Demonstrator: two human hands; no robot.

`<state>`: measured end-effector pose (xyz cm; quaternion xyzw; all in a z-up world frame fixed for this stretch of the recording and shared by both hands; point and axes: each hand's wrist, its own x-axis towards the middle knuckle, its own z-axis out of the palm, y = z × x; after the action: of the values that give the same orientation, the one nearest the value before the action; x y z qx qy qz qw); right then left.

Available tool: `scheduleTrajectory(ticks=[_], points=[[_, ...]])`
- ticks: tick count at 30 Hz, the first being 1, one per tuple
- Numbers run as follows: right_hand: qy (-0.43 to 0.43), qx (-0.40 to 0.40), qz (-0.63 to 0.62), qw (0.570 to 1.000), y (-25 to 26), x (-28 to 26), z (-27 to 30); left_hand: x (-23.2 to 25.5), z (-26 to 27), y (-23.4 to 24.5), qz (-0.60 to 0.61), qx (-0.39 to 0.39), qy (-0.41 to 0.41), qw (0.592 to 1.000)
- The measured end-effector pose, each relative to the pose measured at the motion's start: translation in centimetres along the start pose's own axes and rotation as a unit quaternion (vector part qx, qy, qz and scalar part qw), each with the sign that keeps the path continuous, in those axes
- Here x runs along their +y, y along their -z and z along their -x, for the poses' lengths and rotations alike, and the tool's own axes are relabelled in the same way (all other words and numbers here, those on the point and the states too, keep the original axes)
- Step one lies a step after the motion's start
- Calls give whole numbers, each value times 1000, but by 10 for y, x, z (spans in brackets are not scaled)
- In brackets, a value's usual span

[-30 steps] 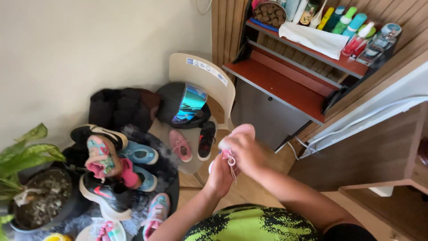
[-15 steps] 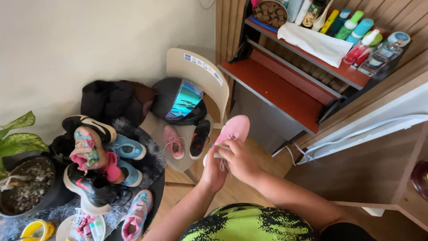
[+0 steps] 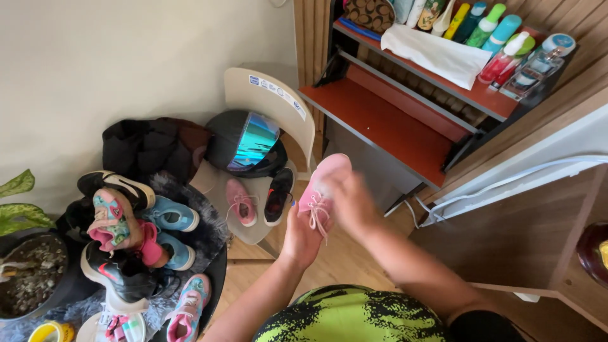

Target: The person cleans a pair of pink shoes and a pair of blue shoes using a white cloth. They wipe the exterior surfaces and laces of each shoe individually. After cleaning, the shoes are placed on a nearby shelf.

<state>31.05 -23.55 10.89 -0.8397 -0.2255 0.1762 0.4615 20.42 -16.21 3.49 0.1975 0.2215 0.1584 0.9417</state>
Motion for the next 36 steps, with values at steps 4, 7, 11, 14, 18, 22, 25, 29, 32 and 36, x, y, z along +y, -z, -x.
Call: scheduleTrajectory(ticks=[4,7,11,14,18,22,25,29,32,36], points=[[308,178,226,907,-7,66,-47,-2,2,-1,14,19,16,1000],[22,-60,-80,995,-1,-6,33,-14,2,6,122,85,19,989],[151,21,53,987,-12,15,21,-28,-5,31,90,70,16,993],[114,81,64,988,-9,85,-37,-23,13,24,89,58,24,994],[112,80,-73,988,-10,84,-23,-13,34,12,112,53,11,992],[11,8,-66,998,-18,45,8,2,47,10,69,42,-11,997],[-30,53,-179,982,-37,61,4,-4,50,28,37,45,-4,998],[-52,113,-255,959,-55,70,13,-27,36,95,-215,10,-3,977],[-41,151,-245,957,-71,62,27,-2,71,96,-607,-13,-106,788],[-38,173,-253,951,-90,39,55,33,122,109,-930,6,-223,293]])
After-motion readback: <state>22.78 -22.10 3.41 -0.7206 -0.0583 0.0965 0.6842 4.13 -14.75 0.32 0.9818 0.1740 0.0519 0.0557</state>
